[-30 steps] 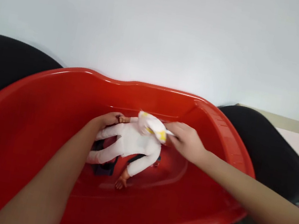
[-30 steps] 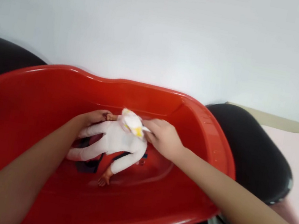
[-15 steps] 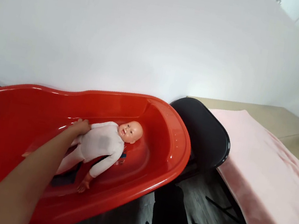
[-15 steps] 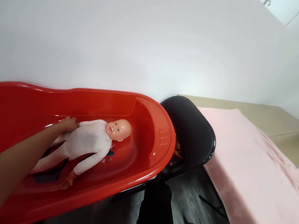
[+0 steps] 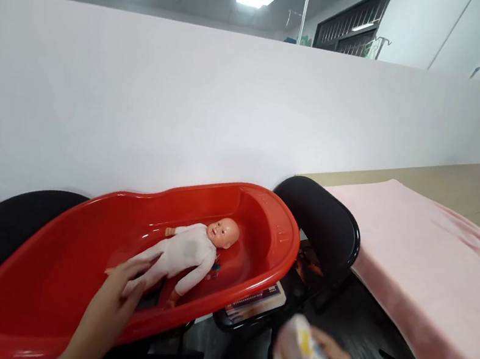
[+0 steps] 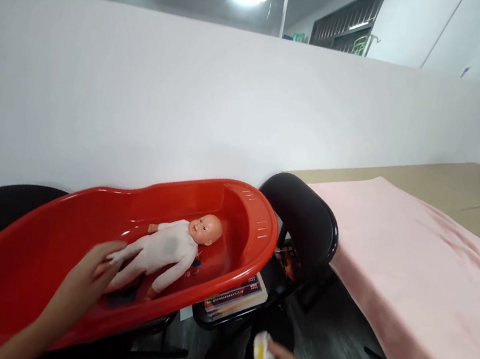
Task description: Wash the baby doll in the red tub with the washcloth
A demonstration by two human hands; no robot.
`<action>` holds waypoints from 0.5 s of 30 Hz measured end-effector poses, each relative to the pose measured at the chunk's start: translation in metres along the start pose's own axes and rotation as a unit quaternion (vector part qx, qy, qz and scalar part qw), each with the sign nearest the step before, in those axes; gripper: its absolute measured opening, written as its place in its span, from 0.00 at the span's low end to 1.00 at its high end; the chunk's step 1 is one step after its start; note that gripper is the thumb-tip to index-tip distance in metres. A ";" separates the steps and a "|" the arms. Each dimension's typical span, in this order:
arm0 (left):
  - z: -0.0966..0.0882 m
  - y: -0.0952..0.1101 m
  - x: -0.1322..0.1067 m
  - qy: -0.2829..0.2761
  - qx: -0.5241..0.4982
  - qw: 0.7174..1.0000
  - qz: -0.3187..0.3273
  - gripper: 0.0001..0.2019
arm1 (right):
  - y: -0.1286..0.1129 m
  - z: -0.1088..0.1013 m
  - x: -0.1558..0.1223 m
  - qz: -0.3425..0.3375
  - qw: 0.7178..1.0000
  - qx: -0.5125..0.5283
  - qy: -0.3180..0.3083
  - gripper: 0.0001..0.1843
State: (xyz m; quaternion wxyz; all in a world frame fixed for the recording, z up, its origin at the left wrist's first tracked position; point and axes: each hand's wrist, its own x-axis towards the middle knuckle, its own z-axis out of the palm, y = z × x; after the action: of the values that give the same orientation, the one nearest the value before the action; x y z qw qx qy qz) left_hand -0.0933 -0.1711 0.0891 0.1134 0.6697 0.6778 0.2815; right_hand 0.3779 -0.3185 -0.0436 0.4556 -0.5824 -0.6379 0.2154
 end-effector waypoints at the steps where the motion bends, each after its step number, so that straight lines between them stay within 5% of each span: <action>1: -0.005 -0.004 -0.031 0.018 0.000 1.000 -0.001 0.26 | -0.018 -0.013 0.025 -0.051 0.998 -0.011 0.044 0.23; 4: -0.014 -0.029 -0.105 0.070 0.020 0.997 0.009 0.27 | -0.075 -0.044 0.119 -0.169 0.975 -0.051 0.133 0.19; 7: -0.023 -0.057 -0.136 0.119 0.036 0.992 -0.005 0.30 | -0.114 -0.046 0.219 -0.271 0.945 -0.108 0.145 0.15; 11: -0.043 -0.076 -0.123 0.137 0.104 0.985 -0.022 0.31 | -0.121 -0.011 0.313 -0.229 0.942 -0.246 -0.013 0.23; 15: -0.060 -0.080 -0.086 0.033 0.192 0.981 -0.002 0.26 | -0.093 0.015 0.339 -0.120 0.954 -0.240 -0.133 0.17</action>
State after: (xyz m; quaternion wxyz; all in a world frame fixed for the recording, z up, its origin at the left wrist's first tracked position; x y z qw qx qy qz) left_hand -0.1860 -0.2639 0.0765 -0.0394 0.6676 0.7244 0.1677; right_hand 0.3464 -0.0171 0.1358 0.2356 -0.5599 -0.7908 0.0750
